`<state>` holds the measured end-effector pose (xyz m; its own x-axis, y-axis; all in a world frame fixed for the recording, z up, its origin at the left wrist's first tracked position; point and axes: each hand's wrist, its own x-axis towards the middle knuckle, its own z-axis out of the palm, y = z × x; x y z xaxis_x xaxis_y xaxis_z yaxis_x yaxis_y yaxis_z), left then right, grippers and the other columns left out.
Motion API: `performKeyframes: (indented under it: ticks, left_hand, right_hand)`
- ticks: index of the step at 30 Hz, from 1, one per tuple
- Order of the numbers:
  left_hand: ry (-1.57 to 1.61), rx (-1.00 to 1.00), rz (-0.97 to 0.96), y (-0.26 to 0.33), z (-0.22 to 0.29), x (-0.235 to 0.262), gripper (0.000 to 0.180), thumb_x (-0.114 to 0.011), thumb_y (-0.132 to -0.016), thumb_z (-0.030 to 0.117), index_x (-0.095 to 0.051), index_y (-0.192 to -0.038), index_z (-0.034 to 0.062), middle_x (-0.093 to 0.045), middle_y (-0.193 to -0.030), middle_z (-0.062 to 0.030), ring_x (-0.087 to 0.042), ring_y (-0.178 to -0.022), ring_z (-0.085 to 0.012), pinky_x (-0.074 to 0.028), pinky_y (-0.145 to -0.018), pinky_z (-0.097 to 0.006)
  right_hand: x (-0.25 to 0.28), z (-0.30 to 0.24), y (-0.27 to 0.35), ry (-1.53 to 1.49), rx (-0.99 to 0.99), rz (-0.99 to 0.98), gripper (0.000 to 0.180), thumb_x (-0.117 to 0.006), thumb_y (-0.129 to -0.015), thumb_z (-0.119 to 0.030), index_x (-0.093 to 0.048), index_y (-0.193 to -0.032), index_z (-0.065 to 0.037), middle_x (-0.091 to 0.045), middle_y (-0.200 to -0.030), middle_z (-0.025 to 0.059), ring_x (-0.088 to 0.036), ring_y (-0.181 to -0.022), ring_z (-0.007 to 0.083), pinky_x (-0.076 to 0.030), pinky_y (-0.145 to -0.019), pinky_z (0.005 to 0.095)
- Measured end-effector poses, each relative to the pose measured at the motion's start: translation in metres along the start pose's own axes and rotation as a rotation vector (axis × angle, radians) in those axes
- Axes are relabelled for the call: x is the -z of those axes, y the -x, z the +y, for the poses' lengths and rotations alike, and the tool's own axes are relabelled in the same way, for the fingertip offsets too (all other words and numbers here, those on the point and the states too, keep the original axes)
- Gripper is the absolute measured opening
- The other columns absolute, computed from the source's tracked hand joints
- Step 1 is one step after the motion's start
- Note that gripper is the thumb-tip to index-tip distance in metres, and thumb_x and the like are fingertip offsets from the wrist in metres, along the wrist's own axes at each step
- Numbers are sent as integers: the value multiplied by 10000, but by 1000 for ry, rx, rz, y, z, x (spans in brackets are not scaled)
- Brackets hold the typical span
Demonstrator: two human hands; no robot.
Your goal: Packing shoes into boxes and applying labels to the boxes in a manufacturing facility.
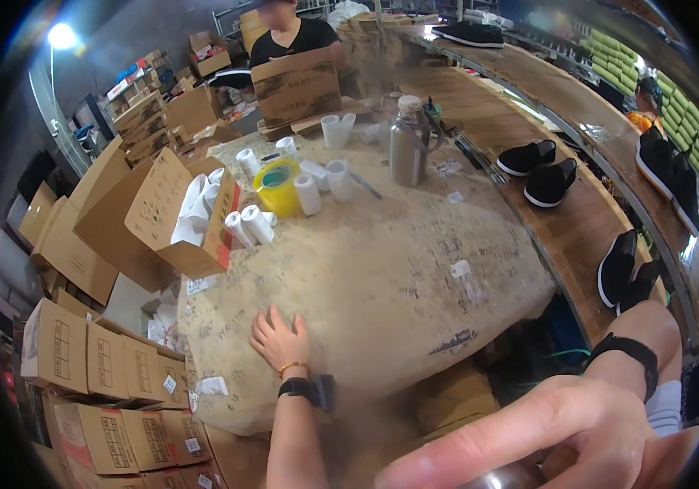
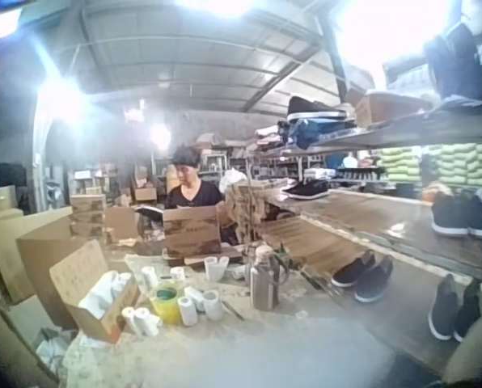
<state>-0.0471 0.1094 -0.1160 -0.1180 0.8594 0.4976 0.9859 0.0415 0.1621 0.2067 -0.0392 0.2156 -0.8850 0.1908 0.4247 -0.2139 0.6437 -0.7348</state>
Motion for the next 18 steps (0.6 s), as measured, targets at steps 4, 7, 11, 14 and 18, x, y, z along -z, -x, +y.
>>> performKeyframes:
  ticks: [4,7,11,14,18]
  left_hand:
    - [3,2,2,1,1,0,548,-630,-780,385,-507,-1237,110,-463,-1260,-125,-390,-1225,-291,-270,-1038,-481]
    - [29,15,-14,-1,5,3,539,-631,-783,380,-510,-1234,111,-459,-1267,-124,-381,-1236,-288,-261,-1047,-480]
    - [60,15,-15,-1,5,4,534,-628,-788,373,-505,-1238,114,-450,-1277,-126,-369,-1247,-287,-250,-1054,-484]
    - [68,23,-30,0,4,6,533,-624,-794,371,-499,-1243,113,-442,-1285,-129,-361,-1253,-289,-242,-1056,-489]
    - [64,32,-50,0,4,7,530,-622,-797,368,-495,-1243,110,-435,-1291,-132,-349,-1261,-295,-233,-1060,-495]
  right_hand:
    - [2,-2,-4,19,8,-10,351,-480,-951,-187,-489,-1196,65,-527,-1215,228,-526,-1145,361,-424,-998,379]
    - [4,-6,-4,34,4,-12,355,-482,-950,-190,-488,-1199,63,-527,-1215,229,-525,-1146,362,-424,-999,382]
    - [5,-12,-5,57,-8,-13,360,-486,-949,-193,-486,-1204,61,-526,-1215,229,-523,-1147,363,-423,-1001,385]
    - [6,-16,-5,72,-14,-14,363,-488,-948,-196,-484,-1207,59,-526,-1215,229,-522,-1148,364,-423,-1002,388]
    - [6,-24,-4,91,-24,-15,368,-492,-946,-199,-482,-1211,57,-525,-1215,230,-521,-1150,365,-422,-1003,391]
